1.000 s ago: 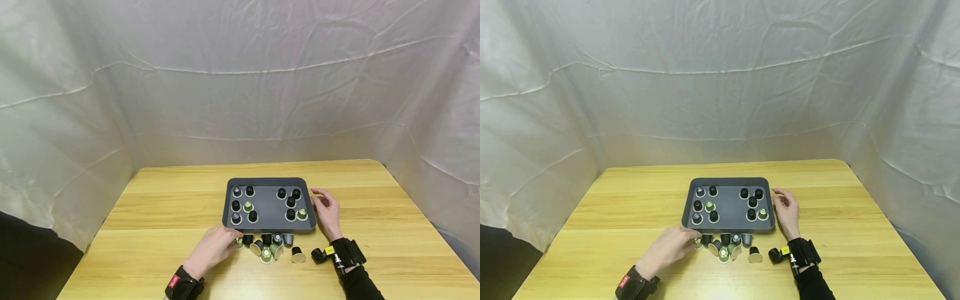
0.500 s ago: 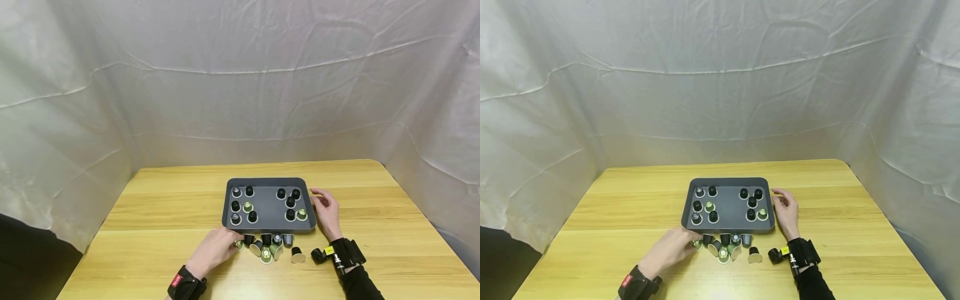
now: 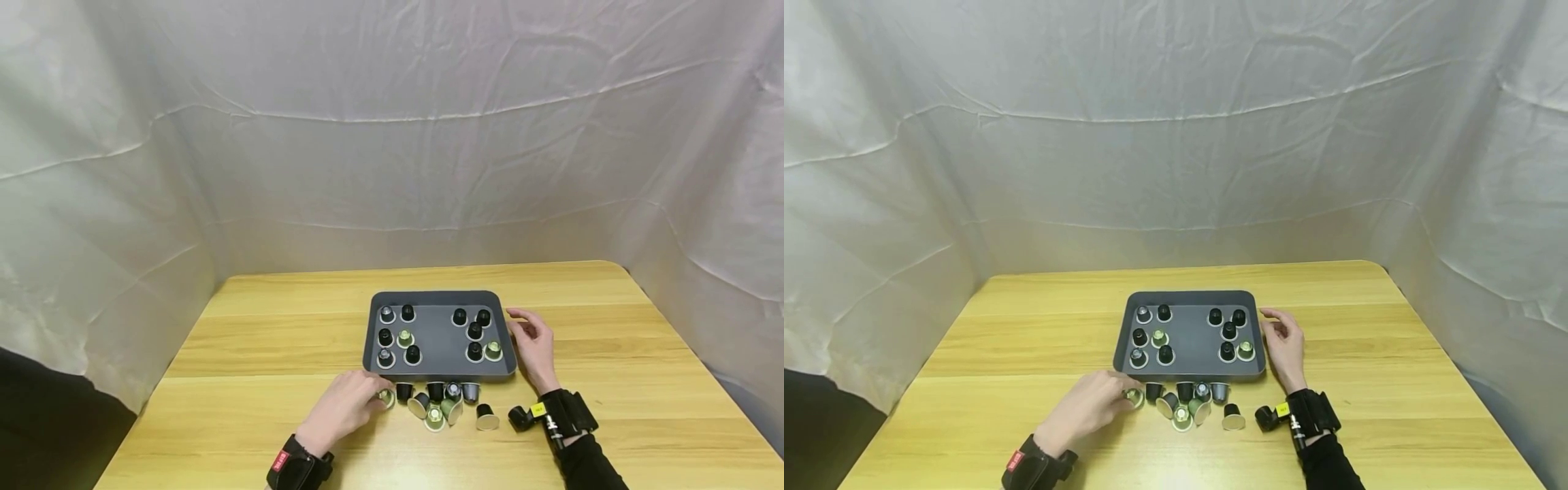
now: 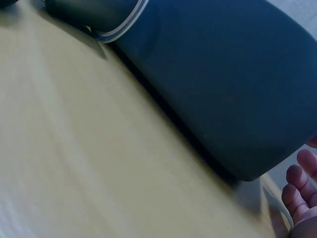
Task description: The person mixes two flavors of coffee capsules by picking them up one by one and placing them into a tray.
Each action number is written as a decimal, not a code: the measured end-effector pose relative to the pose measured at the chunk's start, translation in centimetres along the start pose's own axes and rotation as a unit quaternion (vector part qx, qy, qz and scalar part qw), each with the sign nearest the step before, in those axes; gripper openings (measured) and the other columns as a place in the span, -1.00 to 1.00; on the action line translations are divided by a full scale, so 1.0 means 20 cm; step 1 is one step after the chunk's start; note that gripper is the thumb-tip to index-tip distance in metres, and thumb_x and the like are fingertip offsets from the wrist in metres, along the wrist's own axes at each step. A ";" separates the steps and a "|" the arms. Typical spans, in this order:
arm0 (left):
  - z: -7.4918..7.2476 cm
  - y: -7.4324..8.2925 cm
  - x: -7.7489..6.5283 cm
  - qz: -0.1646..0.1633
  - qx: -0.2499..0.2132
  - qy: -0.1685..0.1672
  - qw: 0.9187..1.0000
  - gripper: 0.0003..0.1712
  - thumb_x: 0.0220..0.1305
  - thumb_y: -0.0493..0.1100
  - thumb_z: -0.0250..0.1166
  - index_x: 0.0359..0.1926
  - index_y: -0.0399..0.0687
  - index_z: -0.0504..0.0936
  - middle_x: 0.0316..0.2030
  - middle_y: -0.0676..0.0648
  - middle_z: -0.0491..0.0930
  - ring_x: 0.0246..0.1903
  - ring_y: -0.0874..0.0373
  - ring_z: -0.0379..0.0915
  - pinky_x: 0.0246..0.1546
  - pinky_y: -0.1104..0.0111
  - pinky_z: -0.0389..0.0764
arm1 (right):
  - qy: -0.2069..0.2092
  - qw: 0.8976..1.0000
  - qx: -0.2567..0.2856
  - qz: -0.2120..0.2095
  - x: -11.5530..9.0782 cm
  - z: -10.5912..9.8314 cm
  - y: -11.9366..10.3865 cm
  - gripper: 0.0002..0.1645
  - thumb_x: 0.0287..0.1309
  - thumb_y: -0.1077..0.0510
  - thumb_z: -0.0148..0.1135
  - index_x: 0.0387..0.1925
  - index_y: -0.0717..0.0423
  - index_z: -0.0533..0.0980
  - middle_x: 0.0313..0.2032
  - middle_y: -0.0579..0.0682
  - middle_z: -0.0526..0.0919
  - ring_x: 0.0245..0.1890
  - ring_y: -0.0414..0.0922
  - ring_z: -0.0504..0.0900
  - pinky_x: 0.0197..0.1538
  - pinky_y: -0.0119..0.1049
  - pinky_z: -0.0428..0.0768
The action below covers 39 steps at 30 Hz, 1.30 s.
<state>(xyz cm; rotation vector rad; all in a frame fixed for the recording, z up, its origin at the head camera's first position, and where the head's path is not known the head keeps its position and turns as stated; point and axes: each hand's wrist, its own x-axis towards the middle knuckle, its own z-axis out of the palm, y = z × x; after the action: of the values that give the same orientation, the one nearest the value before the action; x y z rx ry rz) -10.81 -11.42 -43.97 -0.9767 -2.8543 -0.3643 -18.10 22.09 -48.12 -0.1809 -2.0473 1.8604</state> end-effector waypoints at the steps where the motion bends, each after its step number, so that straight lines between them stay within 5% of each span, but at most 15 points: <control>1: -0.01 0.00 0.00 0.000 -0.004 0.000 1.000 -0.76 0.06 -0.21 0.51 -0.19 0.02 0.77 -0.25 0.06 0.80 -0.30 0.17 0.70 -0.28 0.37 0.71 | 0.000 1.000 0.001 -0.002 0.00 0.00 0.00 -0.67 0.27 0.42 0.17 0.05 0.46 0.57 -0.16 -0.02 0.65 -0.44 -0.38 0.55 -0.31 -0.58 0.56; 5: -0.03 0.00 0.00 0.009 -0.012 0.007 1.000 -0.75 0.06 -0.21 0.50 -0.17 0.00 0.76 -0.24 0.04 0.80 -0.30 0.18 0.71 -0.26 0.39 0.72 | 0.002 1.000 -0.002 0.004 0.00 0.00 -0.01 -0.67 0.27 0.41 0.17 0.05 0.41 0.60 -0.11 0.06 0.63 -0.44 -0.38 0.55 -0.31 -0.57 0.56; 16: -0.06 0.01 0.00 0.017 -0.043 0.007 0.999 -0.65 0.18 -0.17 0.43 0.01 -0.08 0.71 -0.07 -0.04 0.77 -0.18 0.15 0.71 -0.12 0.33 0.74 | 0.001 1.000 0.010 0.030 0.07 -0.01 0.16 -0.66 0.30 0.38 0.18 0.09 0.34 0.60 -0.10 -0.12 0.62 -0.40 -0.39 0.56 -0.29 -0.58 0.58; 25: -0.08 0.01 0.02 0.033 -0.093 0.040 0.994 -0.61 0.25 -0.14 0.37 0.09 -0.11 0.67 -0.14 0.01 0.71 -0.43 0.43 0.48 -0.29 0.54 0.63 | 0.003 1.000 0.005 0.009 0.07 -0.01 0.18 -0.66 0.31 0.34 0.19 0.10 0.33 0.60 -0.06 -0.03 0.62 -0.40 -0.40 0.56 -0.29 -0.59 0.58; 39: -0.13 0.04 0.11 0.023 -0.084 0.111 0.990 -0.65 0.24 -0.15 0.38 0.04 -0.11 0.69 -0.26 0.06 0.62 -0.45 0.39 0.39 -0.42 0.63 0.50 | 0.006 1.000 0.013 -0.002 0.06 0.00 0.17 -0.66 0.30 0.34 0.21 0.09 0.33 0.60 -0.14 -0.19 0.62 -0.42 -0.40 0.55 -0.29 -0.59 0.57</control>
<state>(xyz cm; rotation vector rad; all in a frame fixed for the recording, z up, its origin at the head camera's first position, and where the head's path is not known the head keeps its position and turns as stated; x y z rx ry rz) -12.07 -10.18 -41.00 -0.9605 -2.6289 -0.6733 -19.68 22.92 -51.29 -0.1805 -2.0128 1.8791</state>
